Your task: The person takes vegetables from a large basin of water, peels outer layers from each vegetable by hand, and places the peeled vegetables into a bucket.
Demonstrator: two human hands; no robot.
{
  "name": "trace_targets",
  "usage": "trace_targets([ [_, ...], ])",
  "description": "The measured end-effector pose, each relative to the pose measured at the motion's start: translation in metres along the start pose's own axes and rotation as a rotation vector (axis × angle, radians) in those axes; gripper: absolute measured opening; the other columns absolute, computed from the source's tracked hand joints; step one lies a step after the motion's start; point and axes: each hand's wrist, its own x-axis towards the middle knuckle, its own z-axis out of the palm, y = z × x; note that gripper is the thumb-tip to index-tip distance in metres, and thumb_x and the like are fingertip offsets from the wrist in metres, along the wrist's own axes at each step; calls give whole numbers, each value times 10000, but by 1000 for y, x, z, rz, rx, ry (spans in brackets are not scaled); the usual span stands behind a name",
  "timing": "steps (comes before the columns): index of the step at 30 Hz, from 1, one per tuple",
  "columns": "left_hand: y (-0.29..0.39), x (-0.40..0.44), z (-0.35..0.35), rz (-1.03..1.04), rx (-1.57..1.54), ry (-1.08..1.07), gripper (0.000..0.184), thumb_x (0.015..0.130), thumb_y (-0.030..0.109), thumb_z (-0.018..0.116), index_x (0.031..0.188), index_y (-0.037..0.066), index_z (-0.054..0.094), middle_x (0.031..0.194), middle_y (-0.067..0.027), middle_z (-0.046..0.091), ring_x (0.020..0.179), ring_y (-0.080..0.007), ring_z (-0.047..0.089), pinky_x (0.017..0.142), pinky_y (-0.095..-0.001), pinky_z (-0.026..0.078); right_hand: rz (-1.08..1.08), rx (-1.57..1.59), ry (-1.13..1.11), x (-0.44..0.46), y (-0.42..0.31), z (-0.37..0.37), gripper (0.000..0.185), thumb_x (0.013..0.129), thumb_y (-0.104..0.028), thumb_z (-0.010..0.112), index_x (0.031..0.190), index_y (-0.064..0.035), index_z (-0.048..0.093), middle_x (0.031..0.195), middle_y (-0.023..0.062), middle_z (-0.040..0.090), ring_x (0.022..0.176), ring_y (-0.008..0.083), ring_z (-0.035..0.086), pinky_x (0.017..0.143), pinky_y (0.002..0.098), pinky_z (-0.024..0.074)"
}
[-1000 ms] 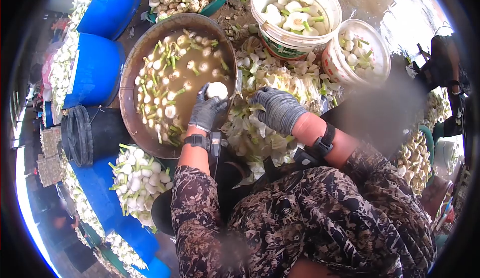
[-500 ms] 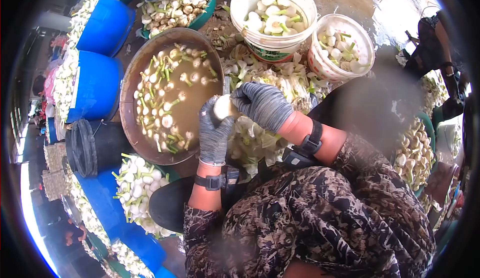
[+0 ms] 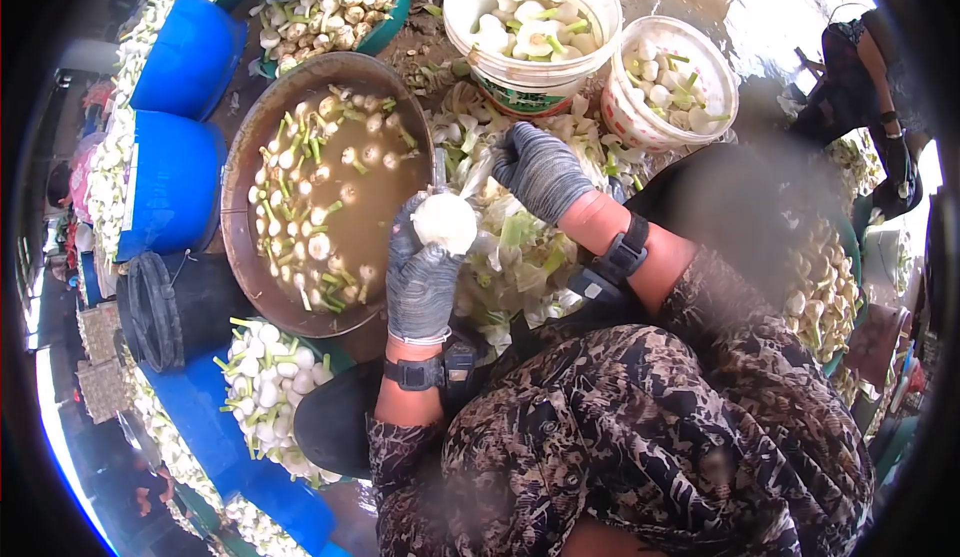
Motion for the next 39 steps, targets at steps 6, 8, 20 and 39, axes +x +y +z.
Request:
trace_targets([
  [6,14,1,-10,-97,-343,-90,586,870,186,661,1398,81,427,1327,-123,522,1119,-339,589,951,-509,508,-219,-189,154,4,-3,-12,294,852,-187,617,1099,-28,613,870,179,678,842,387,651,797,465,527],
  [8,11,1,-14,-151,-458,-57,531,927,247,595,1398,67,429,1278,-124,555,1071,-315,606,916,-496,519,-372,-127,208,4,-29,-18,298,854,-182,641,1113,-35,635,852,169,678,839,379,652,801,447,526],
  [20,-7,1,-8,-198,-326,54,640,933,471,568,1365,17,436,1270,-146,549,1148,-285,550,1067,-456,397,-349,9,-224,-29,-66,-10,193,834,-278,652,876,-91,668,777,140,659,748,337,642,696,438,513],
  [39,16,-1,-5,20,672,-134,734,836,366,693,1404,15,388,1332,-120,484,1203,-224,481,1041,-361,393,134,665,-459,-30,-46,-1,257,946,-229,642,1017,15,607,870,102,660,773,139,562,747,322,499],
])
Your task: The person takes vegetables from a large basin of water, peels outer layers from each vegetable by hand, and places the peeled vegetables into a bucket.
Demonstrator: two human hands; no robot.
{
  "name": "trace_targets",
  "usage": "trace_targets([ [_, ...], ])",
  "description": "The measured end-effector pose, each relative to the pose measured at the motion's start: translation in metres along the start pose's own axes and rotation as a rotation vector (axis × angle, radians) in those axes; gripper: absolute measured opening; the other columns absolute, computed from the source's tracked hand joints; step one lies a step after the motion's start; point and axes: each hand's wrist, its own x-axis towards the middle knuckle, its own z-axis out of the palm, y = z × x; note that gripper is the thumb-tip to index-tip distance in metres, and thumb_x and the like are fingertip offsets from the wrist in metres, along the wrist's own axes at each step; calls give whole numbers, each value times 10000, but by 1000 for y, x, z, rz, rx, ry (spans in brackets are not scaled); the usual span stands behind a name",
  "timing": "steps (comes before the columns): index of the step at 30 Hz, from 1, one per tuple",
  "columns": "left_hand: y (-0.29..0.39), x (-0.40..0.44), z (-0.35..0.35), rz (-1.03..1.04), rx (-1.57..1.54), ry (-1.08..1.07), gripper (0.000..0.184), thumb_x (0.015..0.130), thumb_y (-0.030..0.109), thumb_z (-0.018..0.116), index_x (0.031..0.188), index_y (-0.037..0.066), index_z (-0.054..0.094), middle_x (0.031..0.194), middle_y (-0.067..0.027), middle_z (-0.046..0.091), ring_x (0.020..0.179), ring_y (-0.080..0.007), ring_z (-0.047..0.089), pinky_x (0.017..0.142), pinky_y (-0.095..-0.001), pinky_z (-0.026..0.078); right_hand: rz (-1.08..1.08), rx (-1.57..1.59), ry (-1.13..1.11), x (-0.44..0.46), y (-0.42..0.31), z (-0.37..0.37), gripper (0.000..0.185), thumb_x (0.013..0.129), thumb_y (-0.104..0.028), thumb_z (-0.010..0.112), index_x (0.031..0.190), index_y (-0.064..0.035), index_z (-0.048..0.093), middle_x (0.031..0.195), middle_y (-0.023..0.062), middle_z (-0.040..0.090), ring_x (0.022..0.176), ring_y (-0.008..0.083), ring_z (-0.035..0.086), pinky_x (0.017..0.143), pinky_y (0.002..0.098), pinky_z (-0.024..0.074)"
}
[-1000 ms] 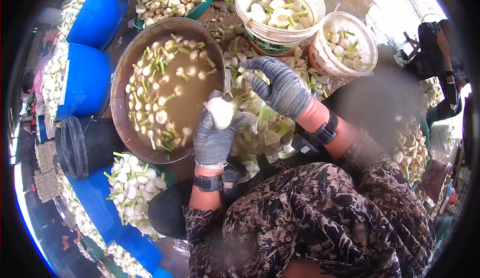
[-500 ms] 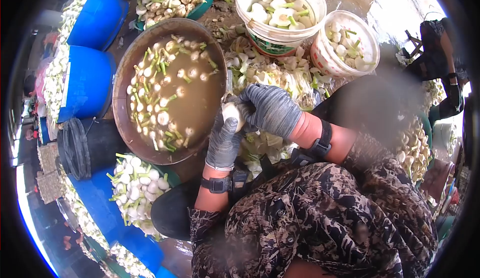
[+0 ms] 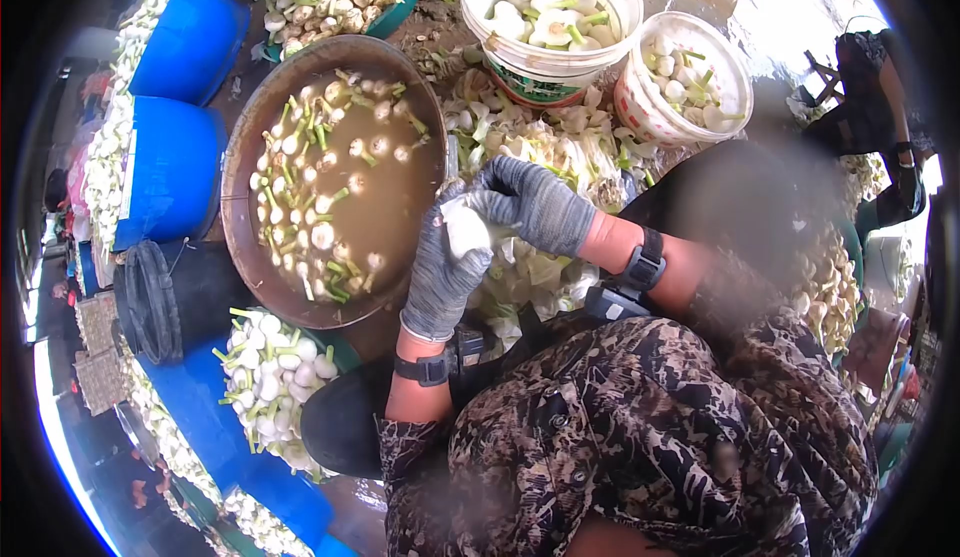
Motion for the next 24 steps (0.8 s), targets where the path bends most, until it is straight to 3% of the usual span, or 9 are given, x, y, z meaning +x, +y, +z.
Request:
trace_targets([
  [5,9,2,1,195,255,45,849,728,134,720,1450,25,286,1362,-152,446,1251,-270,460,1072,-380,382,29,-74,52,9,-4,-2,320,957,-289,624,1047,17,614,868,96,663,788,135,567,745,312,494],
  [7,-2,5,-3,220,255,61,836,749,114,709,1455,27,270,1345,-145,454,1244,-263,462,1069,-376,384,86,64,-167,0,-20,-6,343,962,-317,618,1055,13,627,858,74,666,777,125,560,733,307,495],
  [9,-17,5,-4,127,64,53,838,778,181,740,1454,37,265,1335,-143,452,1238,-252,461,1055,-370,395,69,-70,-164,3,-12,-5,282,936,-287,643,992,-11,639,813,97,668,727,191,609,714,336,506],
  [11,-12,4,-2,173,-68,76,683,852,244,714,1403,35,368,1288,-126,499,1193,-232,495,1025,-361,414,-235,-567,70,-4,-13,0,210,892,-243,660,907,-36,626,783,153,650,725,316,637,682,394,505],
  [12,-19,5,-5,-3,-15,72,583,883,255,688,1355,30,429,1255,-117,528,1168,-223,513,1014,-353,419,-387,-654,133,-5,-12,2,182,858,-218,657,849,-47,598,777,196,622,767,393,612,671,447,492],
  [13,-20,6,-5,-179,38,67,492,914,265,662,1307,26,490,1223,-108,557,1143,-214,531,1004,-345,423,-384,-655,133,-6,-11,3,182,858,-218,657,849,-47,598,777,196,622,767,393,612,671,447,492],
  [14,-20,6,-1,-126,29,76,344,938,191,599,1230,14,558,1189,-105,594,1122,-213,558,1000,-338,426,-335,-700,153,-6,-10,4,193,869,-228,646,847,-43,595,771,190,624,762,394,616,673,454,491],
  [21,0,13,2,28,272,29,376,927,160,557,1266,1,529,1262,-126,577,1193,-236,538,1028,-352,412,-77,-525,159,1,2,-2,235,914,-254,609,905,-21,635,796,223,637,779,422,615,711,454,495],
  [24,-8,7,1,-45,50,13,376,946,176,534,1281,5,525,1303,-134,558,1229,-223,515,1043,-355,401,-107,-458,131,3,5,-7,268,925,-269,605,920,-4,646,809,229,643,792,422,615,712,440,497],
])
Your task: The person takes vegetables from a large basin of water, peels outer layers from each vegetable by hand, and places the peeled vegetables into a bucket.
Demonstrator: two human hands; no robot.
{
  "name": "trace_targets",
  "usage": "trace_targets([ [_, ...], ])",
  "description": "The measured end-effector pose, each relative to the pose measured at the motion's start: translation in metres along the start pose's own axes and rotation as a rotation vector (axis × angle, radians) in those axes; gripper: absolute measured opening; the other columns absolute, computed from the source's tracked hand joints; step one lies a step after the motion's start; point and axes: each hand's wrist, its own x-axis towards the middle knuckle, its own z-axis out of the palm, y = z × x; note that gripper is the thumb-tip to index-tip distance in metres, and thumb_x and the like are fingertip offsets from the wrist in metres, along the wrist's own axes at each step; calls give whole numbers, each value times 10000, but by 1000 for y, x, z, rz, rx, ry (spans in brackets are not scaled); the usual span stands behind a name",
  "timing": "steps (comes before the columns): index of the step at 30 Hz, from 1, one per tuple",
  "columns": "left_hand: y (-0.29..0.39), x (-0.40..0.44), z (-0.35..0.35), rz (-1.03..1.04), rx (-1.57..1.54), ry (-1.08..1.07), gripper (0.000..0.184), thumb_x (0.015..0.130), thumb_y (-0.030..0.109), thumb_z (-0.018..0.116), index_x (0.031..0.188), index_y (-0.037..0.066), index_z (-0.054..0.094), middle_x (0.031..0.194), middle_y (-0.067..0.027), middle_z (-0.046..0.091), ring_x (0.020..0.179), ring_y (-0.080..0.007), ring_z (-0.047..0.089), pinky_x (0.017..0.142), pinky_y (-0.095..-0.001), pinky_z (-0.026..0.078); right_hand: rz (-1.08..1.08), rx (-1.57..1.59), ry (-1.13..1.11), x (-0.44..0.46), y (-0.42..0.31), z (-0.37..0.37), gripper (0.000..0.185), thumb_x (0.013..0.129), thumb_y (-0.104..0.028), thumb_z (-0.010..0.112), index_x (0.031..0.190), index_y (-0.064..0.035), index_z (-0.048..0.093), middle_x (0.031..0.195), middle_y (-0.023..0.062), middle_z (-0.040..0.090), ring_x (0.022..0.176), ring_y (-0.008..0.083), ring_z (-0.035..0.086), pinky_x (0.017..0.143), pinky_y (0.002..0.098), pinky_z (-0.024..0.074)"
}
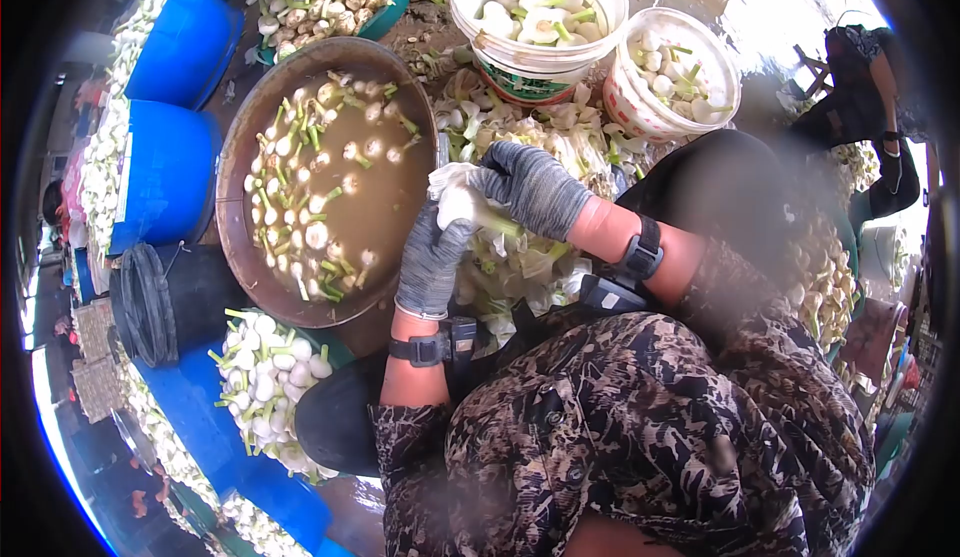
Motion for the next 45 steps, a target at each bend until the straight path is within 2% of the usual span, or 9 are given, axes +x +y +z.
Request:
trace_targets([
  [4,-47,1,2,-31,-337,-38,394,956,233,556,1279,9,535,1284,-129,576,1201,-215,540,1023,-350,422,100,119,-22,4,4,-5,175,955,-167,621,922,5,627,754,55,617,683,112,490,646,318,461],
  [6,-62,6,9,168,386,29,543,818,380,763,1213,46,596,1121,-100,660,992,-193,644,886,-310,501,140,126,-17,4,-3,-12,188,955,-178,618,941,9,636,770,64,629,691,117,506,657,316,470],
  [13,-11,11,22,-5,455,-128,515,874,402,681,1249,67,574,1164,-118,657,1045,-246,636,959,-401,479,338,185,3,13,-1,-34,257,953,-233,615,975,19,660,791,82,655,717,133,567,692,306,496],
  [14,-38,8,20,-118,-159,-148,544,914,447,573,1305,71,527,1215,-135,629,1102,-298,605,1011,-473,425,370,247,3,14,-1,-36,260,950,-241,621,956,15,665,779,71,649,704,128,558,685,307,495],
  [21,-10,24,38,-405,-1202,-110,501,875,179,690,1315,32,499,1245,-118,579,1040,-264,605,938,-426,512,417,483,131,17,26,-37,280,917,-257,641,958,19,667,782,156,664,691,228,607,689,355,503],
  [26,-8,37,34,-323,-1171,-157,485,992,344,512,1343,12,470,1278,-131,562,1132,-238,566,989,-421,489,157,220,235,16,24,-39,209,913,-211,643,921,-5,614,772,153,642,692,271,598,696,374,502],
  [28,-7,46,29,-201,-483,-88,559,965,410,547,1346,7,475,1265,-127,576,1133,-228,571,974,-414,500,153,291,262,19,25,-39,190,915,-199,649,921,-13,611,780,153,643,702,284,602,692,381,501],
  [35,14,70,18,-325,-1143,-265,446,950,371,579,1226,21,553,1179,-121,610,1042,-232,617,878,-333,523,376,463,435,31,30,-71,229,946,-216,624,917,10,608,743,95,622,658,143,508,647,310,473],
  [45,56,272,52,-134,-1055,18,522,978,561,398,1175,100,543,900,-125,653,638,-226,656,568,-363,596,72,-331,-316,16,88,-12,234,869,-262,655,915,-34,634,838,217,666,798,410,634,712,455,496],
])
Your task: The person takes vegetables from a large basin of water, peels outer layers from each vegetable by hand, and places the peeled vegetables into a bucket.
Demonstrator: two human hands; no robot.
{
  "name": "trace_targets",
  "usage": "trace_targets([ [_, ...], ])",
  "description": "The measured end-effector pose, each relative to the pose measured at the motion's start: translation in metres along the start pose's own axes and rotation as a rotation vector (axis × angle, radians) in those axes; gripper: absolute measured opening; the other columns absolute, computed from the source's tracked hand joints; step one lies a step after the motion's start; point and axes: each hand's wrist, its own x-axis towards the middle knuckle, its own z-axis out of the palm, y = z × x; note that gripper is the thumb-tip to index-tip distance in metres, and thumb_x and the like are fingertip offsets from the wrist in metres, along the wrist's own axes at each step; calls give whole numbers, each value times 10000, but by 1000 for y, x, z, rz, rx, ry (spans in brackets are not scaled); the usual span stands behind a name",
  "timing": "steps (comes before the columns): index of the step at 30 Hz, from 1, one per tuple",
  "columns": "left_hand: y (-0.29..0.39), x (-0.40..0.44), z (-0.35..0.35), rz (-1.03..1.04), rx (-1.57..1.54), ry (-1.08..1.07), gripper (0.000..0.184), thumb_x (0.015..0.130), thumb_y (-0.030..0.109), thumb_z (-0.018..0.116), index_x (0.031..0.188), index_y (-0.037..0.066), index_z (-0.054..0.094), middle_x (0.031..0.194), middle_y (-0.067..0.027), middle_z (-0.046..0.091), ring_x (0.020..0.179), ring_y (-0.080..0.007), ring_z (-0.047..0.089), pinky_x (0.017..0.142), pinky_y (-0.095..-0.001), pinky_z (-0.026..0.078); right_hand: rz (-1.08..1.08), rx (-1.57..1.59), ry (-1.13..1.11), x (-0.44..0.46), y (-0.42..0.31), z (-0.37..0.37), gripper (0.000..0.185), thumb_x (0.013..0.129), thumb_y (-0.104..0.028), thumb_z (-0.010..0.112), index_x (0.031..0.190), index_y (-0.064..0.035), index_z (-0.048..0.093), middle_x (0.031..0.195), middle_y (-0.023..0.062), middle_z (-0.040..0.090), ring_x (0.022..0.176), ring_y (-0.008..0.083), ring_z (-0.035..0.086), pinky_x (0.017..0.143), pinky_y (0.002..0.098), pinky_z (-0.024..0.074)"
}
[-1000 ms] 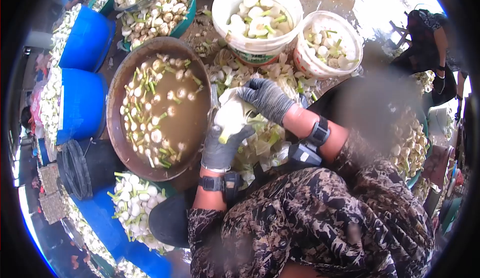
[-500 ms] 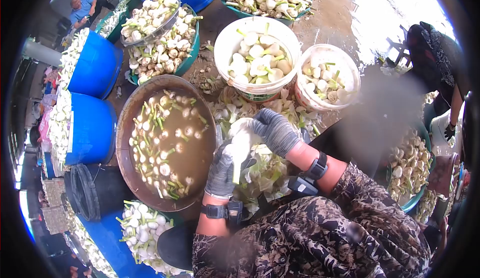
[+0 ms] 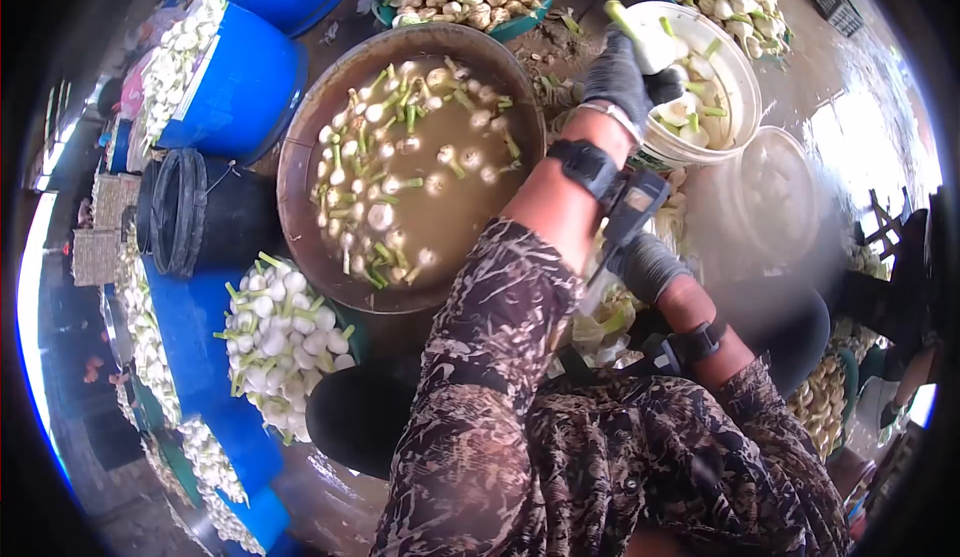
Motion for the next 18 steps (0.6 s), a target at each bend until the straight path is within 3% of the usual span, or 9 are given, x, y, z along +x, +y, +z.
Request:
trace_targets([
  [2,-5,32,9,27,-9,92,590,961,603,386,1230,89,492,959,-162,648,658,-278,677,561,-401,608,19,-89,-236,-4,-29,-8,226,870,-268,638,932,-50,641,827,214,664,786,419,634,720,471,496],
  [4,3,37,7,-38,49,209,544,973,513,431,1268,56,434,1071,-203,617,685,-316,692,561,-410,617,-190,-72,-123,-3,-4,23,231,883,-278,624,925,-53,651,807,206,664,767,418,632,719,471,497],
  [8,29,-14,-76,117,538,112,491,962,343,546,1304,13,423,1044,-161,625,646,-236,678,463,-321,564,21,-225,-297,-9,-68,-27,270,903,-311,597,942,-53,669,814,205,662,772,407,633,727,475,502],
  [10,47,-52,-144,161,820,420,510,956,313,568,1370,66,401,1085,-134,615,594,-190,644,435,-289,521,-115,-114,-300,-12,-68,-30,335,905,-359,589,954,-42,683,880,205,666,843,394,636,751,477,503],
  [11,61,-69,-190,238,1096,566,530,921,344,576,1323,21,450,1146,-186,594,798,-265,599,644,-337,477,86,-22,-320,-12,-58,-22,372,908,-383,582,981,-32,682,950,204,663,900,384,630,786,473,498],
  [13,91,-103,-281,271,1640,987,608,851,405,591,1228,-70,546,1269,-290,552,1204,-415,509,1060,-434,390,104,-60,-275,-14,-62,-24,382,908,-390,582,980,-29,684,962,200,664,909,384,629,803,468,495],
  [14,99,-125,-315,282,1769,1173,653,819,425,606,1239,-71,542,1264,-300,549,1189,-415,521,1056,-431,396,116,-101,-222,-14,-64,-26,392,908,-397,581,978,-26,685,974,196,665,918,384,628,819,463,493],
  [16,124,-160,-359,-181,1735,1316,683,788,432,633,1276,-37,539,1295,-291,545,1223,-397,518,1053,-420,408,121,-120,-223,-10,-70,-26,394,909,-399,579,988,-27,684,974,200,664,919,386,628,829,461,491],
  [18,117,-170,-461,-645,1842,1025,713,820,462,616,1334,-17,498,1369,-214,523,1270,-348,503,1068,-406,400,125,-143,-227,-6,-76,-23,397,910,-401,577,999,-29,682,974,204,664,921,387,629,839,459,489],
])
